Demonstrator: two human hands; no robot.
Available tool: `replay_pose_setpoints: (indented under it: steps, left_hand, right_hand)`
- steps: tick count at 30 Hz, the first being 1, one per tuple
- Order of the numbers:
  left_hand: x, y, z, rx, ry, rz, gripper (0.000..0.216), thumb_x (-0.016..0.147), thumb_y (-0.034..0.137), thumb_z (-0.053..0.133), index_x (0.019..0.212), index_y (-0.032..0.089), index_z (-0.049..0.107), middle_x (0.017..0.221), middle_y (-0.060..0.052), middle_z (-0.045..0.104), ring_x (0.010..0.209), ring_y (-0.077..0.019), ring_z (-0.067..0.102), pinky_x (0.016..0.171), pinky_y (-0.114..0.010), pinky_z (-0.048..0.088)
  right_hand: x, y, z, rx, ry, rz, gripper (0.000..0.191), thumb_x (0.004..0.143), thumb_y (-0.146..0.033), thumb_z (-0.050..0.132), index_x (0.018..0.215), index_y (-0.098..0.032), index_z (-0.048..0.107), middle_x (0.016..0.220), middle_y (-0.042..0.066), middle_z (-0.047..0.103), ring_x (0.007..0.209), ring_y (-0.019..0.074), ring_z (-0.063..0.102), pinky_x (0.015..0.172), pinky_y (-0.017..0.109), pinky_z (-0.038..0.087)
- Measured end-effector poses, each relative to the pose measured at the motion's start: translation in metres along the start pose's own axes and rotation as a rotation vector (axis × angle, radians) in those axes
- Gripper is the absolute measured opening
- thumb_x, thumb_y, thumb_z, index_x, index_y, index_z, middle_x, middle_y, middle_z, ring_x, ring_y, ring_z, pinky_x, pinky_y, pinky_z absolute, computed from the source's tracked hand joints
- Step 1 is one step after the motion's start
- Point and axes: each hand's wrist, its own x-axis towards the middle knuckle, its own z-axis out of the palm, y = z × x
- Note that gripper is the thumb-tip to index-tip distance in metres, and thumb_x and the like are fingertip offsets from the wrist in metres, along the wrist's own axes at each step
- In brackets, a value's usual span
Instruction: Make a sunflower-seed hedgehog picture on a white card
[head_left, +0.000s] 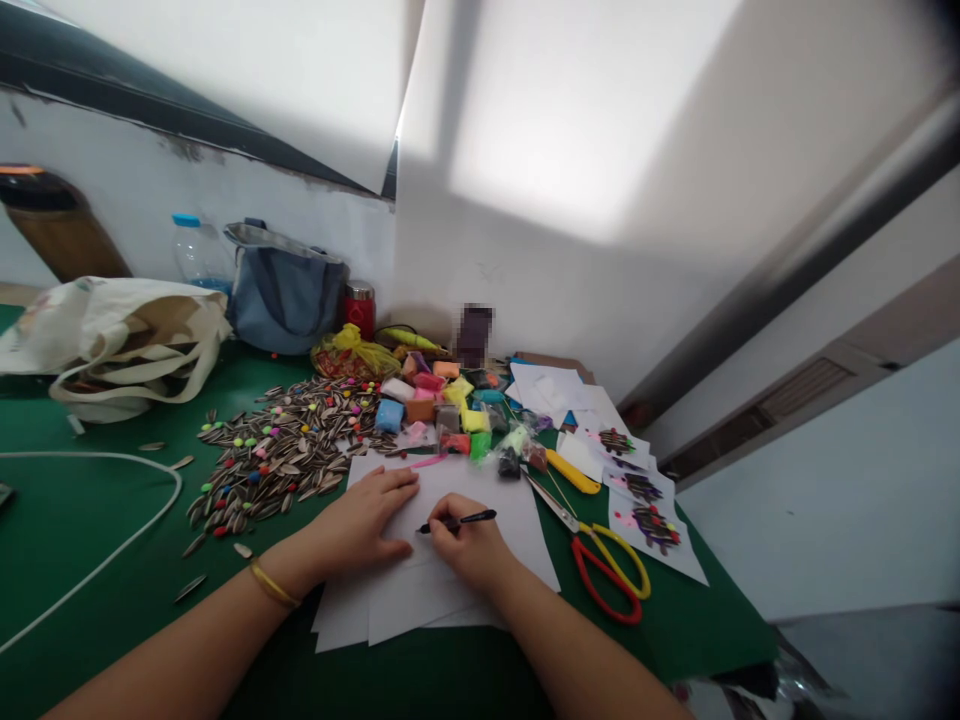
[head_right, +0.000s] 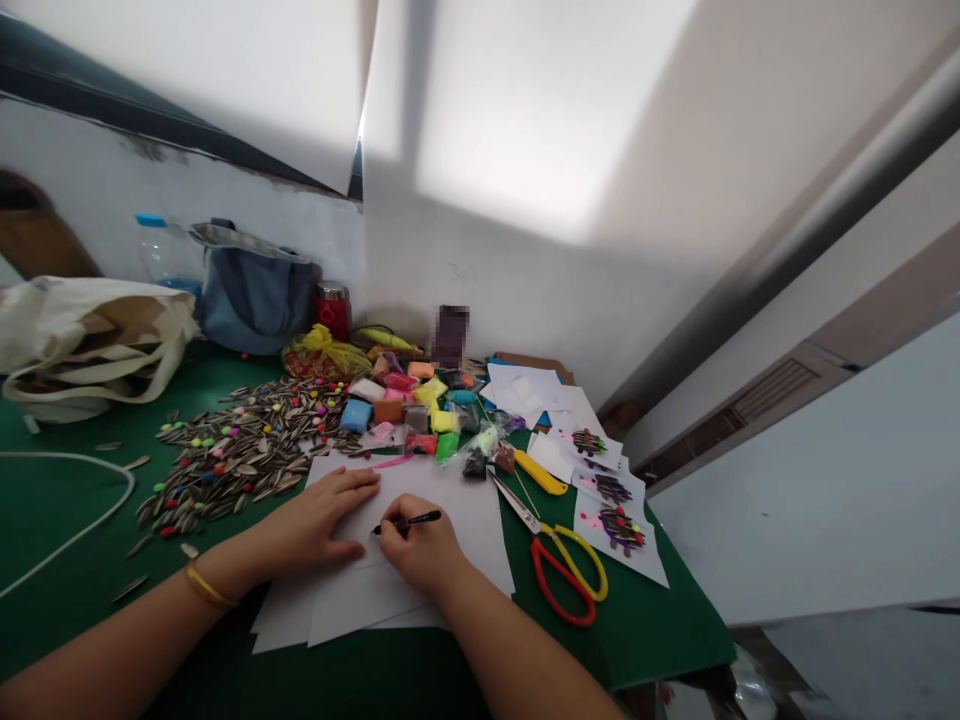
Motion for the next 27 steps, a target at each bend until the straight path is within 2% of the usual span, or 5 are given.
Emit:
replay_pose_setpoints:
  steps: [27]
  left_hand:
    - [0.001,0.0006,-0.0013,0.008,-0.011,-0.002,0.073,0.069,0.04,0.075,0.136,0.021,0.054,0.145,-0.013,0.051,0.135,-0.033,0.044,0.118,-0.051,0.026]
  right_hand:
    - [-0.0011,-0.0014,-0.0004,-0.075,-0.003,-0.042,0.009,0.079,-0.014,0.058,0.077,-0.021,0.064,0.073,-0.001,0.065,0.068,0.0143,0.057,0.062,0.024,0.04]
